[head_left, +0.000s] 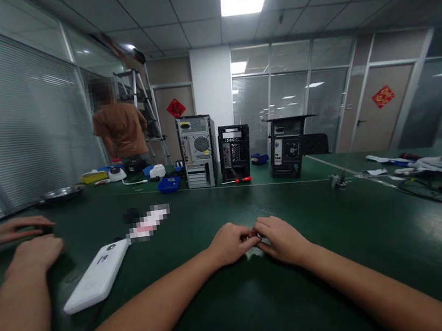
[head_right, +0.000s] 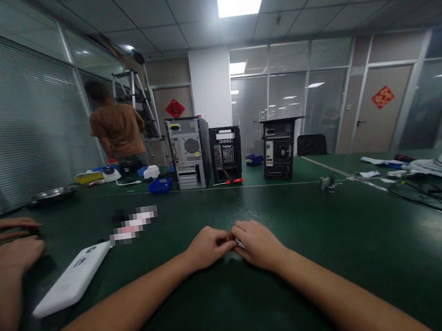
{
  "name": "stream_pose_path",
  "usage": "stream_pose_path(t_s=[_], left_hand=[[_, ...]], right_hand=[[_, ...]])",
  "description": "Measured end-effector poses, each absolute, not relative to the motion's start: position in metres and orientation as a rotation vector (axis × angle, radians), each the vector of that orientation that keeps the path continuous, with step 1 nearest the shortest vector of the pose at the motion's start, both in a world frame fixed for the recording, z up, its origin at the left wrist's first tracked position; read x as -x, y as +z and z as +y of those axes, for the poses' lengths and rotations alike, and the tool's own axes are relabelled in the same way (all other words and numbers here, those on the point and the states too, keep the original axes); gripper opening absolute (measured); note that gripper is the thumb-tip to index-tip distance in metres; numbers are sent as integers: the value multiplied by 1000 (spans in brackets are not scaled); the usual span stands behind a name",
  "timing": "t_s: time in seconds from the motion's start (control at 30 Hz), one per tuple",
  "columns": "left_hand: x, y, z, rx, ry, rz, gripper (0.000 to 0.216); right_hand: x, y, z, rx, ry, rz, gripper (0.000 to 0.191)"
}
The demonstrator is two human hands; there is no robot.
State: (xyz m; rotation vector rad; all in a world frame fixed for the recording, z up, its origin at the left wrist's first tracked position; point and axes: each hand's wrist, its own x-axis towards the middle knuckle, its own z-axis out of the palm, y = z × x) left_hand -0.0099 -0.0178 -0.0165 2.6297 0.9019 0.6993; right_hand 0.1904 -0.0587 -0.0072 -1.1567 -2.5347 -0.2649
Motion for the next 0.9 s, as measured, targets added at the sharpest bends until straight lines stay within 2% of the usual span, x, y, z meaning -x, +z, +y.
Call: stream_pose_path(t_s=[0.23,0.57,0.7,0.9], left_hand=[[13,-17,-14,-2625,743,975,48],[19,-18,-10,-2611,676,1019,49],[19,-21,-8,-2614,679,1012,48],[17,-24,-5,-2629,667,1041,47]], right_hand=[[-228,-1,-34,1293,-318,-2366,29],[-422,-35,22,2049,-178,-1685,37],[-458,-48,26,2099,10,-1415,38],[-460,-44,25,2042,61,-1326,50]])
